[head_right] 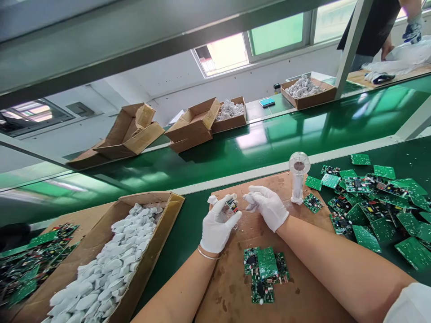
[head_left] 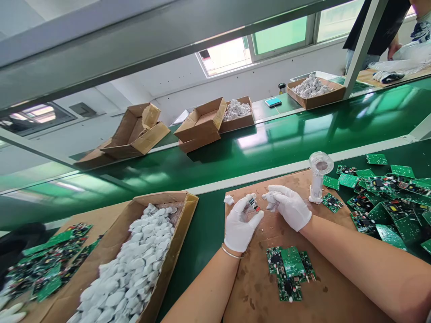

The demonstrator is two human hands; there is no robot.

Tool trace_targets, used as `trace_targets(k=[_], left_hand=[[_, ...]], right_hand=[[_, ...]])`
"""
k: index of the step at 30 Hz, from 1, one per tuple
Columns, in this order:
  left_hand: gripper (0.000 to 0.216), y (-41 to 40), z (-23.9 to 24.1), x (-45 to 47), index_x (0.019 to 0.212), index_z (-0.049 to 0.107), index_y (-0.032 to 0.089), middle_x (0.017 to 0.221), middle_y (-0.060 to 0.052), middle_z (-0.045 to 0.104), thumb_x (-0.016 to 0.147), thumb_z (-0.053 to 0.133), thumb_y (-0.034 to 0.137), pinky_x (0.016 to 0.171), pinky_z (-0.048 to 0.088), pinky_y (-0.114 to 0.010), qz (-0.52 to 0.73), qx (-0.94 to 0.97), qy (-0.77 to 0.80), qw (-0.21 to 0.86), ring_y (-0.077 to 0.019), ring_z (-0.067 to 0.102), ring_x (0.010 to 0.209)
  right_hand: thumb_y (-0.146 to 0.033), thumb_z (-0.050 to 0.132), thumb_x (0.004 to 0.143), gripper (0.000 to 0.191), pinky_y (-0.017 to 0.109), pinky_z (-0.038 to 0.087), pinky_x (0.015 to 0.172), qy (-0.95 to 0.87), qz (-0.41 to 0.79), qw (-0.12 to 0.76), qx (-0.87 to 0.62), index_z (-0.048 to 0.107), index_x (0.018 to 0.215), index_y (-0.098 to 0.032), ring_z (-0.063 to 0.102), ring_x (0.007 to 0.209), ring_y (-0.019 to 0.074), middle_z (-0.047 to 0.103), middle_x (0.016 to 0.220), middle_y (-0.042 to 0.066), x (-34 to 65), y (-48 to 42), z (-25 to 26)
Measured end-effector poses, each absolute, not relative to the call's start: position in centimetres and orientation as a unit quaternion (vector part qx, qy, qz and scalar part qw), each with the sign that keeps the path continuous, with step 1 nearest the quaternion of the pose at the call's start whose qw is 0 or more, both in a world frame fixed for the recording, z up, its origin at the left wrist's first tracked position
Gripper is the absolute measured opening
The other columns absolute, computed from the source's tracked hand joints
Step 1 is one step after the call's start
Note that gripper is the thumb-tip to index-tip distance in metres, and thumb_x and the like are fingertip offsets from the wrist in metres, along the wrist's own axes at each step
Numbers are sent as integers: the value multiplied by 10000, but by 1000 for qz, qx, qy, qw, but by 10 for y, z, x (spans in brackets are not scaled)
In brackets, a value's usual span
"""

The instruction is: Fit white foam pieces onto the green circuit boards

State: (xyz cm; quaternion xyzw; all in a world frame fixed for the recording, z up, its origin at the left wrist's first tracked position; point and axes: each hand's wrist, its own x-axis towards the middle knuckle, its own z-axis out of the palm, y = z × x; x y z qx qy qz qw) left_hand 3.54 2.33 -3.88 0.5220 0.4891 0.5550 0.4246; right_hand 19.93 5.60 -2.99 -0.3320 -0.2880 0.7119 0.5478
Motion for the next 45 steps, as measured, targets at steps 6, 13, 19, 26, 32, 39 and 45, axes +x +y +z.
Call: trace_targets(k=[6,13,19,26,32,39,45], left_hand=[[531,24,-41,33,1152,667,212,1262,-97,627,643,821,206,1068,446,-433,559,523,479,429,-285,590,1152],[546,24,-44,31,1149,671,231,1258,-86,632,629,838,237,1085,430,-435,551,536,484,418,-290,563,1192],[465,28,-40,33,1147,654,241,1190,-88,682,753,727,477,1049,429,-509,584,359,371,626,-311,586,1184],[463,31,-43,33,1127,656,220,1233,-109,659,767,708,506,1077,372,-515,560,338,296,696,-328,524,1257],[525,24,-41,32,1202,612,254,1350,-125,576,721,792,361,1033,408,-502,519,401,295,695,-351,463,1308],[548,22,-45,28,1173,647,278,1265,-85,641,659,836,260,958,472,-437,490,460,293,680,-322,568,1188],[531,21,-42,29,1166,652,276,1241,-85,649,667,831,272,929,488,-437,484,484,267,679,-297,616,1093]], right_hand=[[-363,826,621,386,294,462,595,-340,697,522,-356,662,927,-194,580,603,128,699,842,18,195,53,-32],[-397,815,646,400,277,449,572,-374,691,504,-358,636,932,-181,560,572,107,658,781,-7,197,52,-32],[-489,781,651,412,251,426,513,-395,688,476,-380,507,716,-188,566,511,113,614,615,-29,198,50,-29],[-559,729,652,464,212,394,409,-436,735,353,-382,546,821,-167,537,412,102,641,575,-12,199,48,-25],[-472,745,620,375,194,386,412,-423,775,328,-337,534,651,-163,523,398,95,519,424,-47,199,49,-28],[-247,592,604,106,190,373,377,-466,750,300,-361,558,646,-156,503,368,91,570,425,-22,201,49,-30],[-213,512,640,207,187,404,382,-521,707,307,-368,604,813,-149,505,374,96,570,435,-47,198,42,-28]])
